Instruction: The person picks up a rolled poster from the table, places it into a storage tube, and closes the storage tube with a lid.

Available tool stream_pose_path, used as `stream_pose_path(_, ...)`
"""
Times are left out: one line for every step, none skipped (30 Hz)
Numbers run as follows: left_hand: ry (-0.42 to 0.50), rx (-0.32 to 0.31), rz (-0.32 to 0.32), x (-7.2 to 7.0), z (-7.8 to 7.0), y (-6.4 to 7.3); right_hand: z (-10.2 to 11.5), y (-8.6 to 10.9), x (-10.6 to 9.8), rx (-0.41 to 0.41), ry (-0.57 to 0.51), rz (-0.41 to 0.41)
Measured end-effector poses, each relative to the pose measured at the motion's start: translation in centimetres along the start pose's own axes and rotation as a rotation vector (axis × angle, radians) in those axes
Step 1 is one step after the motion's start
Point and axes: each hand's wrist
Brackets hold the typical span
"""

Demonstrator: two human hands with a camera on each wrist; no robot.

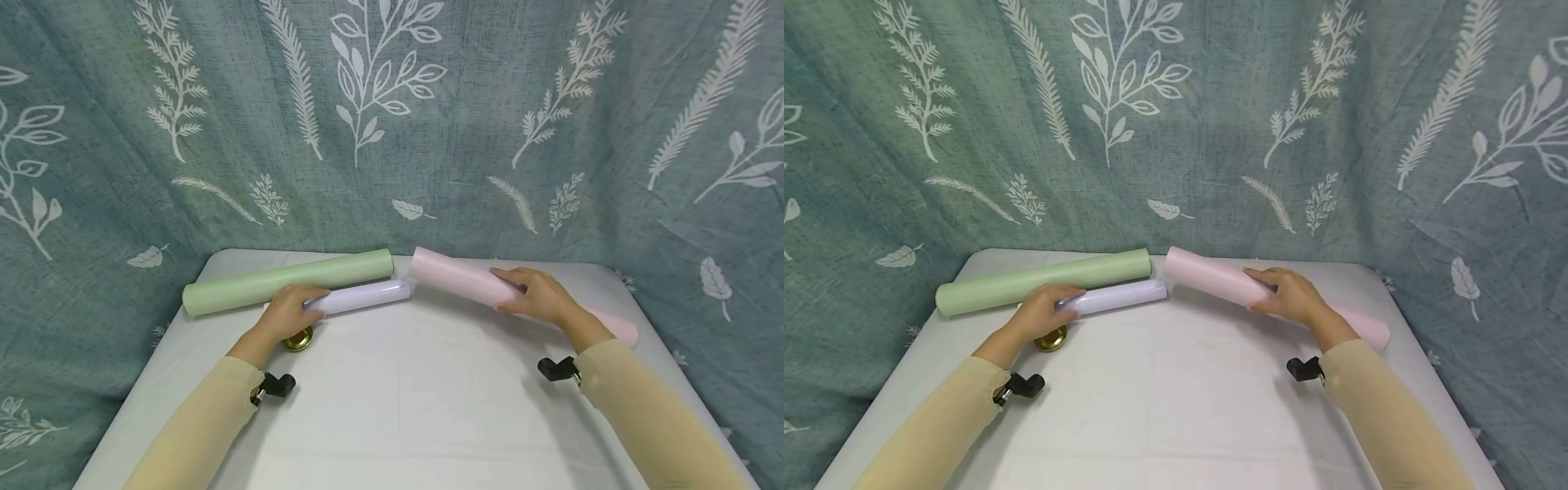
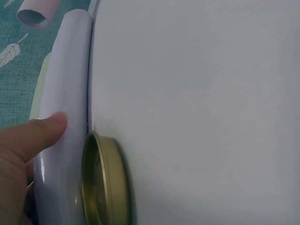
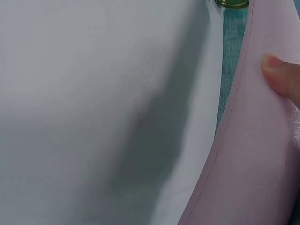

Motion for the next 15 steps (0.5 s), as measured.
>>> stream_pose_path(-0.008,-0.001,0.001,0.0,0.0,0.0,0.2,0.1,0.0,-0.005,-0.006,-0.002)
stream_pose_path(-0.016,-0.003,0.004,0.0,0.0,0.0,0.3,0.2,0.0,-0.009,-0.01,-0.002)
stream_pose_path(-0.022,-0.01,0.009,0.0,0.0,0.0,0.5,0.2,0.0,-0.013,-0.013,-0.001)
stream_pose_path(-0.028,-0.017,0.015,0.0,0.0,-0.1,0.7,0.3,0.0,-0.019,-0.014,-0.002)
stream_pose_path(-0.034,-0.02,0.02,0.1,0.0,-0.1,0.9,0.4,0.0,-0.023,-0.015,0.0)
stream_pose_path(-0.042,-0.024,0.024,0.1,0.0,0.0,1.0,0.4,0.0,-0.026,-0.016,0.003)
stream_pose_path(-0.048,-0.028,0.026,0.1,0.0,0.0,1.1,0.5,0.0,-0.03,-0.018,0.006)
stream_pose_path(-0.054,-0.029,0.026,0.1,0.0,0.0,1.2,0.6,0.0,-0.033,-0.015,0.009)
stream_pose_path(-0.058,-0.029,0.025,0.1,0.0,0.0,1.3,0.6,0.1,-0.037,-0.013,0.012)
stream_pose_path(-0.062,-0.026,0.022,0.1,0.0,0.0,1.4,0.7,0.1,-0.042,-0.012,0.013)
stream_pose_path(-0.064,-0.023,0.018,0.1,0.0,0.1,1.5,0.8,0.1,-0.043,-0.012,0.015)
stream_pose_path(-0.068,-0.02,0.015,0.1,0.0,0.1,1.5,0.9,0.1,-0.045,-0.013,0.017)
stream_pose_path(-0.066,-0.018,0.013,0.1,0.0,0.1,1.6,1.0,0.1,-0.048,-0.014,0.017)
stream_pose_path(-0.063,-0.015,0.011,0.1,-0.1,0.2,1.7,1.1,0.1,-0.051,-0.016,0.018)
stream_pose_path(-0.06,-0.016,0.013,0.1,0.0,0.2,1.8,1.3,0.1,-0.053,-0.018,0.018)
Point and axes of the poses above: each hand's wrist, its own y-axis away from the middle knuckle, its own x-axis out of the palm, z = x × y, and after that the axes turned 3 degrees about -x, right-handed
